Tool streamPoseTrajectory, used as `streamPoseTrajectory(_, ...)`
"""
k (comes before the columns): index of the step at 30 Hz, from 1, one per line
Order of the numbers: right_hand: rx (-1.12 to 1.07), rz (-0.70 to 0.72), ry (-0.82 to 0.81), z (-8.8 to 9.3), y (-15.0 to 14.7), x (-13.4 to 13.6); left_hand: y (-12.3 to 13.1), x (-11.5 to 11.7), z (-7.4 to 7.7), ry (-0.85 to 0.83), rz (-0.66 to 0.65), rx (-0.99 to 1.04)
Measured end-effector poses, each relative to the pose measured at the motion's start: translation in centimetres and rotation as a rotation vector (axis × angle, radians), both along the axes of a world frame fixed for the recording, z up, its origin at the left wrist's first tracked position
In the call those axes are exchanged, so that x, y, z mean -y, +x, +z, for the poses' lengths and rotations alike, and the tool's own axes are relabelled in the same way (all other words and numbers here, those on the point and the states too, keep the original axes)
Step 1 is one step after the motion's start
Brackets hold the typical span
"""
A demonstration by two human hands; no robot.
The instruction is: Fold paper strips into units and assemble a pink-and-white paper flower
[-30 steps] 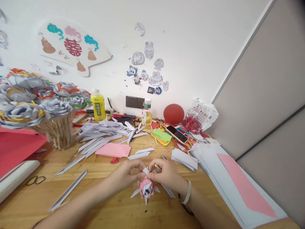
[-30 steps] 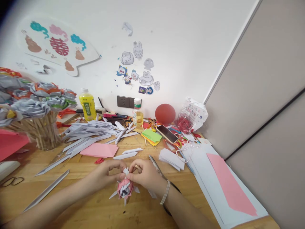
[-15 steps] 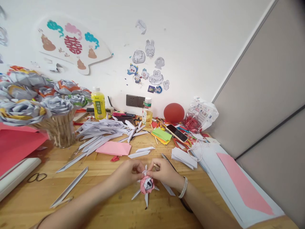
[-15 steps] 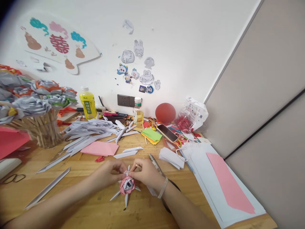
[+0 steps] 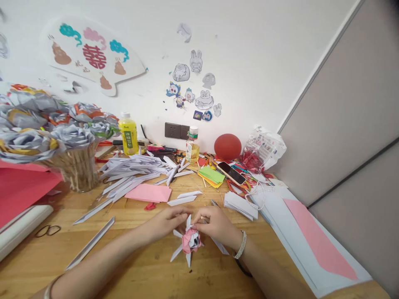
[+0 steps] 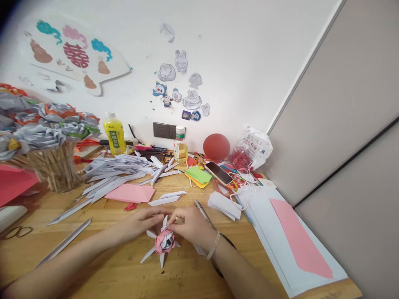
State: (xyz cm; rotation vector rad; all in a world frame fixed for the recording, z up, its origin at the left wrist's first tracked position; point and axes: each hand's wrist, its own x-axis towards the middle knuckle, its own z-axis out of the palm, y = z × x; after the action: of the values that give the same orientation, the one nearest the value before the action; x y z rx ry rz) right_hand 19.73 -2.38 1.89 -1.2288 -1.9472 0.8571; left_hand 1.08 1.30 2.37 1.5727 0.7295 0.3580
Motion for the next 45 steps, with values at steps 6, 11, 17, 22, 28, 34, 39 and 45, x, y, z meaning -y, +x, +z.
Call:
streamPoseTrajectory(6, 0.098, 0.113, 0.156, 0.0, -0.1, 0.2, 0.8, 0.5, -0.5, -0.114, 0.116, -0.1)
streamPoseTrajectory(11, 0.096, 0.291, 0.333, 0.4, 0.3, -0.1, 0.8, 0.2, -1.0, -0.019, 0.154, -0.109)
streamPoseTrajectory(17, 0.061, 0.268, 0.26, 1.0, 0.8, 0.0, 0.8, 0.5, -0.7, 0.124, 0.111, -0.121)
streamPoseTrajectory(22, 0.038, 0.33, 0.278, 1.2, 0.4, 0.6, 1.0, 0.7, -0.8, 0.137, 0.164, -0.081)
streamPoseTrajectory(28, -0.098, 0.115, 0.287, 1.6, 0.8, 0.4, 0.6, 0.2, -0.7, 0.256, 0.215, -0.004)
streamPoseTrajectory(34, -0.143, -0.196, -0.024, 0.4, 1.8, -1.0, 0.6, 0.2, -0.7, 0.199, 0.217, 0.154)
streamPoseTrajectory(39, -0.246, -0.145, -0.093, 0.0, 1.4, -1.1, 0.7, 0.3, -0.7, 0.148, 0.197, 0.188)
streamPoseTrajectory(45, -0.15, -0.274, 0.09, 0.3, -0.1, -0.1, 1.0, 1.5, 0.7, 0.374, 0.318, 0.032)
